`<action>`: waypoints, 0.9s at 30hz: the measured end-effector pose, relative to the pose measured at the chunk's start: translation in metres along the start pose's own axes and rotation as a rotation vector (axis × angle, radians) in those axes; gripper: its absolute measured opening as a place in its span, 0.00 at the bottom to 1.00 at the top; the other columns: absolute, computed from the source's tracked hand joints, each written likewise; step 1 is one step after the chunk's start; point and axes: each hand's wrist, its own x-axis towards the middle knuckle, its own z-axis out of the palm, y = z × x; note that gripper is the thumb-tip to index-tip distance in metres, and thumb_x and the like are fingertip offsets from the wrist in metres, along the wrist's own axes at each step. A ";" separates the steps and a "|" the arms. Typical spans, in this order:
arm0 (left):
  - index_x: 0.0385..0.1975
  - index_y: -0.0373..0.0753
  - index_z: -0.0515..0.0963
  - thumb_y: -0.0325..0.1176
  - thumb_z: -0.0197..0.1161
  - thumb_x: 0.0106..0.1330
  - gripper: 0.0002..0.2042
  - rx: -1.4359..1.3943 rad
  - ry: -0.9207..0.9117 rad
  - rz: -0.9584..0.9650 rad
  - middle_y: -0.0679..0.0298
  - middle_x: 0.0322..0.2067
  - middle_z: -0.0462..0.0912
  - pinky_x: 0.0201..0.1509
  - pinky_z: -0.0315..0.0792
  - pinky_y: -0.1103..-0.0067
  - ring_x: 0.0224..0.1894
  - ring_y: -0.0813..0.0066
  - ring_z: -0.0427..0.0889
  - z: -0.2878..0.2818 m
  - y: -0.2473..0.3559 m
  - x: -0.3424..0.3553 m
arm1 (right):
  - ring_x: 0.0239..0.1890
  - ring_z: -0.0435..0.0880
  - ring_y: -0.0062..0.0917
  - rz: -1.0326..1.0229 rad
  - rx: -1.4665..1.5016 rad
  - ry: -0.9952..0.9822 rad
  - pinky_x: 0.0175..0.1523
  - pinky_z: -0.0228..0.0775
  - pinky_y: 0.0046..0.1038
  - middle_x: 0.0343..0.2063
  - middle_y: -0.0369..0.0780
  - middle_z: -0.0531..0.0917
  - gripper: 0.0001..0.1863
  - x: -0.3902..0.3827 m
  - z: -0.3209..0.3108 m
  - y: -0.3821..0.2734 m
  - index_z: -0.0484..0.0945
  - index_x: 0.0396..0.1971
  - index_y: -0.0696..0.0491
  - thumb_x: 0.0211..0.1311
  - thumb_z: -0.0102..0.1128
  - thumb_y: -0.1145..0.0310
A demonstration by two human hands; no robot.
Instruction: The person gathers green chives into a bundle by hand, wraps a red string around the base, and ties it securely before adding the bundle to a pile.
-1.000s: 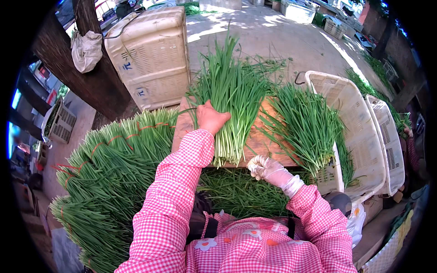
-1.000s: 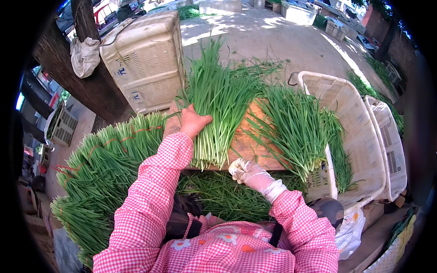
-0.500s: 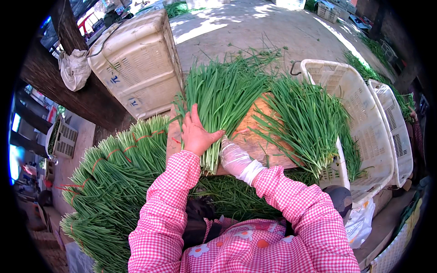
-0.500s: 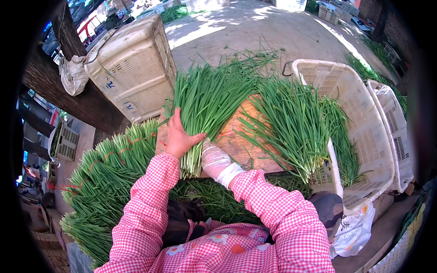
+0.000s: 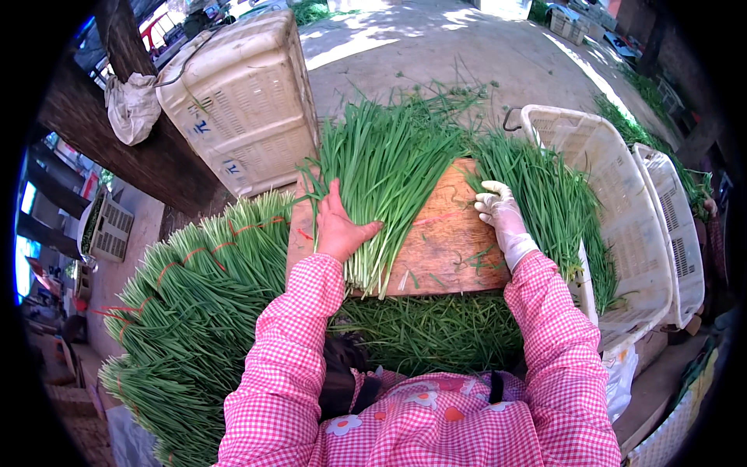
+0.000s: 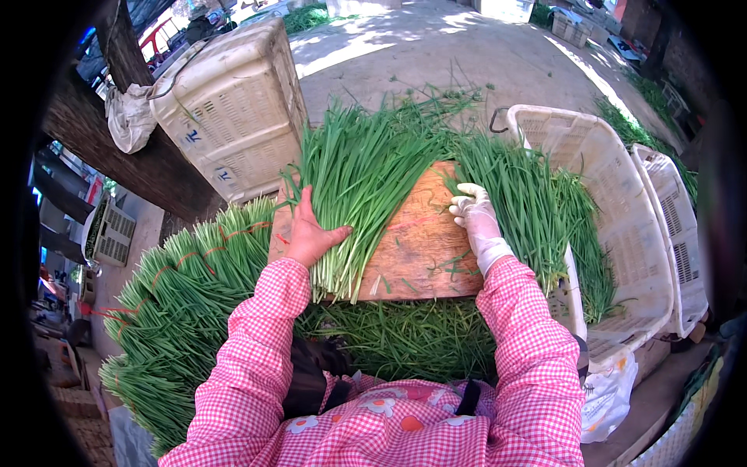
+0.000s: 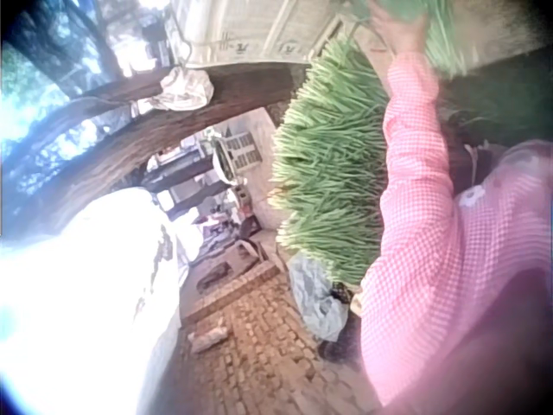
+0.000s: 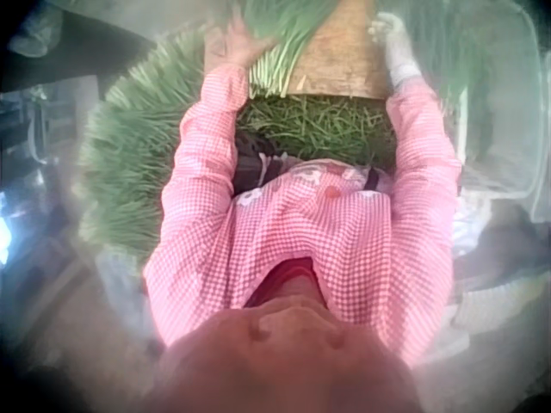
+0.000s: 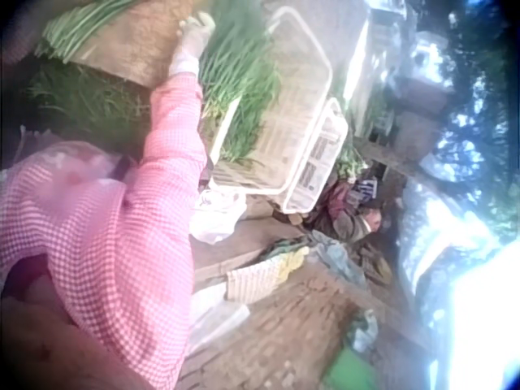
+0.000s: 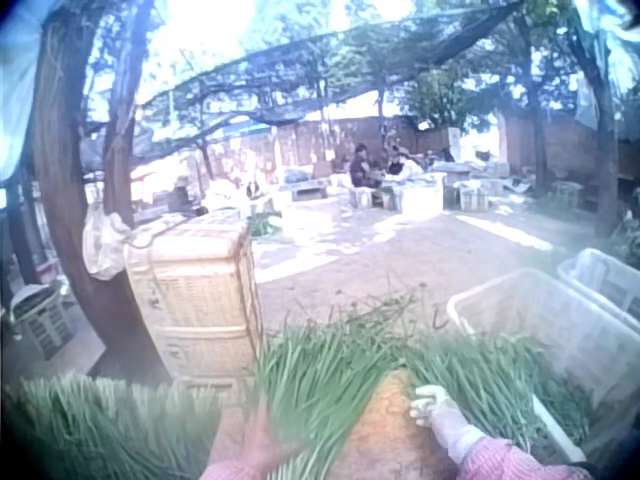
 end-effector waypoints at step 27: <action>0.65 0.39 0.34 0.52 0.71 0.40 0.59 -0.015 -0.037 -0.006 0.47 0.60 0.54 0.65 0.50 0.67 0.63 0.51 0.53 -0.012 0.009 0.005 | 0.30 0.75 0.18 0.111 -0.122 -0.729 0.39 0.66 0.19 0.33 0.37 0.79 0.10 -0.047 0.076 -0.025 0.71 0.41 0.56 0.61 0.45 0.72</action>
